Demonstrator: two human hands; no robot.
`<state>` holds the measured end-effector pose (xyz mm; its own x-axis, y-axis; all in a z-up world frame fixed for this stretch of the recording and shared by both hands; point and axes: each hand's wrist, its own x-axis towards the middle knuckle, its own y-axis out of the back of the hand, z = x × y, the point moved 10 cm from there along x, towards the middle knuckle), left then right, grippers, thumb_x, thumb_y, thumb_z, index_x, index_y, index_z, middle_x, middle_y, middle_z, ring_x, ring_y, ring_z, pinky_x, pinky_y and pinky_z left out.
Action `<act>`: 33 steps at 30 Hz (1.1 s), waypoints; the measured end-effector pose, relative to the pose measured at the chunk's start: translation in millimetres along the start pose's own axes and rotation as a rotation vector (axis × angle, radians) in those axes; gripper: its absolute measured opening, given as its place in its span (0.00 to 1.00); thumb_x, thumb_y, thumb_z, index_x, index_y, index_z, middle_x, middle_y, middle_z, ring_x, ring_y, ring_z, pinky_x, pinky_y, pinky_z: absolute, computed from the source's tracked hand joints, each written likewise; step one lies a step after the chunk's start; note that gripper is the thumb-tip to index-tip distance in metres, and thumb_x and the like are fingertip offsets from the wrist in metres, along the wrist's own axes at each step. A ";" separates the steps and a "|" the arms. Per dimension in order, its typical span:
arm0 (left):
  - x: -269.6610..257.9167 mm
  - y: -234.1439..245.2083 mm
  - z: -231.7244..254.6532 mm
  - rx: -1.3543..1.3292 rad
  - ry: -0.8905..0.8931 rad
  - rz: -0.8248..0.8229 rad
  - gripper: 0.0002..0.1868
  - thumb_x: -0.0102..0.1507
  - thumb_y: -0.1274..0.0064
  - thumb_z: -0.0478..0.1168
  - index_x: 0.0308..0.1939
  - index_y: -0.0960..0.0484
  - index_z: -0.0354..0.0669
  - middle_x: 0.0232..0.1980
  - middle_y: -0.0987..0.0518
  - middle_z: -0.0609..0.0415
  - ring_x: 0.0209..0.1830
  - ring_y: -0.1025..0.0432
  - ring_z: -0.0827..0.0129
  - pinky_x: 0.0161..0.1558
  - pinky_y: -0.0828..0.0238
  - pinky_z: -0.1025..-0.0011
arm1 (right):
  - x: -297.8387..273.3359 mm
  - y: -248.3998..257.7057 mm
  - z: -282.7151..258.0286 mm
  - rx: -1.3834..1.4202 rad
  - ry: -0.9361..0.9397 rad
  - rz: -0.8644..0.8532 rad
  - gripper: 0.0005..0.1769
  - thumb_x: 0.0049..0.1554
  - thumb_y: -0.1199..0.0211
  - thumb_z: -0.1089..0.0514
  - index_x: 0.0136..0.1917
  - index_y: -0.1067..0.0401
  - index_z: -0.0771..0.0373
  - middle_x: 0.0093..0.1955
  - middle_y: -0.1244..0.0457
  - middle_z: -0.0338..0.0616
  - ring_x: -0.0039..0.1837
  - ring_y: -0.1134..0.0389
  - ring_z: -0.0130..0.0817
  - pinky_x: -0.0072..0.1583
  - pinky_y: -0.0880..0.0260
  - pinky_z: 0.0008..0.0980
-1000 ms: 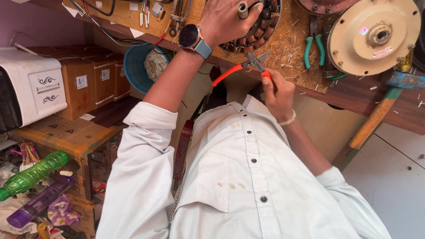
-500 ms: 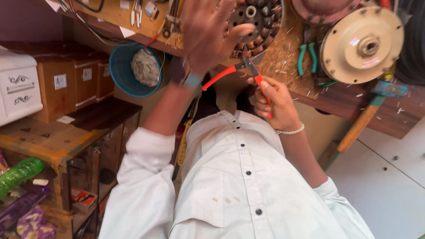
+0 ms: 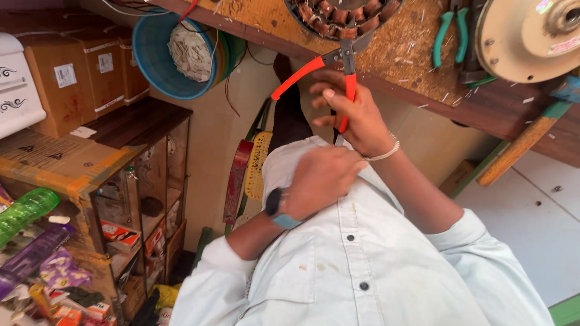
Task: The person uses pliers to trim and adjust copper windings on a circular motor stator. They repeatedly cut small wire ends and manipulate the coils on the stator while working at a cluttered bench.
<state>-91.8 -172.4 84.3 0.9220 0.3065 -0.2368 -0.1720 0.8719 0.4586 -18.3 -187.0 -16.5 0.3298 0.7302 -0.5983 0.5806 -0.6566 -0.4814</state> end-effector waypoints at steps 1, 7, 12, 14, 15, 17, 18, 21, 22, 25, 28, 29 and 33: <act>-4.2 25.0 7.4 -0.024 -0.099 0.129 0.07 0.62 0.46 0.36 0.42 0.17 0.40 0.43 0.19 0.47 0.44 0.22 0.54 0.48 0.25 0.59 | 1.5 -1.8 -1.2 -0.003 -0.018 -0.027 0.22 0.64 0.43 0.56 0.67 0.35 0.69 0.50 0.34 0.40 0.42 0.35 0.25 0.39 0.32 0.26; -22.5 112.1 -57.3 0.291 0.298 0.454 0.12 0.67 0.46 0.42 0.51 0.19 0.40 0.44 0.18 0.44 0.37 0.24 0.48 0.36 0.28 0.55 | -21.9 27.4 -25.6 0.002 -0.044 -0.071 0.18 0.68 0.41 0.57 0.65 0.31 0.73 0.42 0.36 0.43 0.39 0.38 0.24 0.37 0.38 0.24; 4.0 57.1 -64.8 0.201 0.232 0.241 0.13 0.67 0.47 0.43 0.52 0.22 0.42 0.41 0.17 0.44 0.38 0.23 0.41 0.35 0.29 0.50 | -22.5 29.4 -34.2 0.092 0.000 -0.041 0.20 0.68 0.41 0.57 0.66 0.32 0.75 0.49 0.33 0.49 0.48 0.31 0.33 0.43 0.29 0.29; 2.9 42.5 -71.4 0.265 0.298 0.245 0.11 0.68 0.50 0.40 0.51 0.22 0.40 0.38 0.17 0.41 0.34 0.24 0.39 0.32 0.32 0.47 | -18.0 22.2 -32.9 0.062 0.030 -0.041 0.26 0.66 0.42 0.53 0.70 0.36 0.74 0.57 0.34 0.51 0.59 0.31 0.39 0.50 0.25 0.37; 1.4 35.2 -73.7 0.289 0.321 0.243 0.11 0.69 0.52 0.40 0.51 0.22 0.38 0.36 0.18 0.40 0.33 0.24 0.39 0.31 0.31 0.48 | -15.8 16.3 -29.2 0.046 0.033 -0.062 0.31 0.64 0.42 0.50 0.72 0.40 0.72 0.62 0.37 0.52 0.66 0.33 0.41 0.56 0.25 0.42; 0.1 26.9 -76.4 0.342 0.367 0.242 0.11 0.71 0.54 0.39 0.51 0.24 0.34 0.32 0.20 0.38 0.30 0.24 0.40 0.30 0.30 0.50 | -11.4 -2.8 -21.3 0.076 -0.041 -0.237 0.39 0.63 0.43 0.42 0.77 0.46 0.69 0.71 0.43 0.52 0.75 0.40 0.42 0.66 0.32 0.46; 1.6 24.8 -74.9 0.378 0.370 0.227 0.11 0.71 0.54 0.39 0.50 0.24 0.34 0.31 0.20 0.38 0.30 0.24 0.41 0.29 0.30 0.50 | -11.3 -17.2 -17.0 0.122 -0.118 -0.391 0.43 0.64 0.45 0.38 0.80 0.49 0.68 0.77 0.46 0.53 0.79 0.44 0.42 0.72 0.38 0.45; 7.8 26.8 -68.3 0.470 0.388 0.136 0.14 0.71 0.51 0.44 0.45 0.23 0.33 0.29 0.20 0.40 0.27 0.23 0.43 0.27 0.29 0.52 | -12.6 -31.7 -16.8 0.143 -0.177 -0.611 0.48 0.63 0.47 0.31 0.82 0.52 0.66 0.82 0.50 0.54 0.82 0.50 0.44 0.78 0.48 0.48; 7.8 29.3 -66.3 0.486 0.397 0.076 0.16 0.69 0.49 0.47 0.44 0.22 0.34 0.28 0.20 0.40 0.27 0.23 0.44 0.26 0.28 0.53 | -14.8 -33.7 -15.7 0.129 -0.169 -0.642 0.49 0.63 0.48 0.30 0.81 0.52 0.66 0.82 0.50 0.55 0.82 0.50 0.45 0.78 0.51 0.49; 11.1 66.4 -53.5 0.444 0.377 0.107 0.14 0.68 0.45 0.49 0.40 0.17 0.41 0.31 0.18 0.43 0.29 0.23 0.45 0.28 0.29 0.53 | -13.2 -35.0 -14.3 0.237 -0.142 -0.592 0.46 0.66 0.48 0.30 0.81 0.48 0.68 0.80 0.47 0.57 0.81 0.46 0.47 0.81 0.49 0.47; 12.0 121.7 -18.4 0.185 0.124 0.340 0.08 0.72 0.46 0.43 0.49 0.17 0.43 0.41 0.17 0.47 0.39 0.20 0.53 0.40 0.24 0.59 | -9.9 -39.1 0.7 0.373 -0.127 -0.476 0.42 0.65 0.47 0.32 0.78 0.45 0.65 0.77 0.45 0.51 0.79 0.45 0.44 0.81 0.47 0.47; 13.0 136.1 -3.8 0.063 -0.002 0.430 0.07 0.75 0.47 0.40 0.54 0.18 0.43 0.46 0.17 0.49 0.43 0.19 0.57 0.46 0.22 0.63 | -9.0 -38.8 3.9 0.377 -0.119 -0.462 0.41 0.66 0.47 0.33 0.77 0.44 0.65 0.75 0.44 0.51 0.78 0.44 0.44 0.80 0.46 0.47; 52.7 158.0 19.8 0.055 -0.296 0.532 0.16 0.72 0.40 0.42 0.60 0.24 0.40 0.56 0.22 0.46 0.49 0.23 0.51 0.43 0.27 0.66 | -2.5 -29.2 17.2 0.381 -0.091 -0.420 0.35 0.66 0.46 0.36 0.72 0.40 0.64 0.68 0.41 0.50 0.73 0.40 0.43 0.77 0.44 0.48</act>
<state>-63.5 -26.1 161.2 0.7731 0.5686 0.2812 -0.6246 0.6050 0.4938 -48.9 -172.8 -11.9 0.0537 0.9349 -0.3507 0.3335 -0.3479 -0.8762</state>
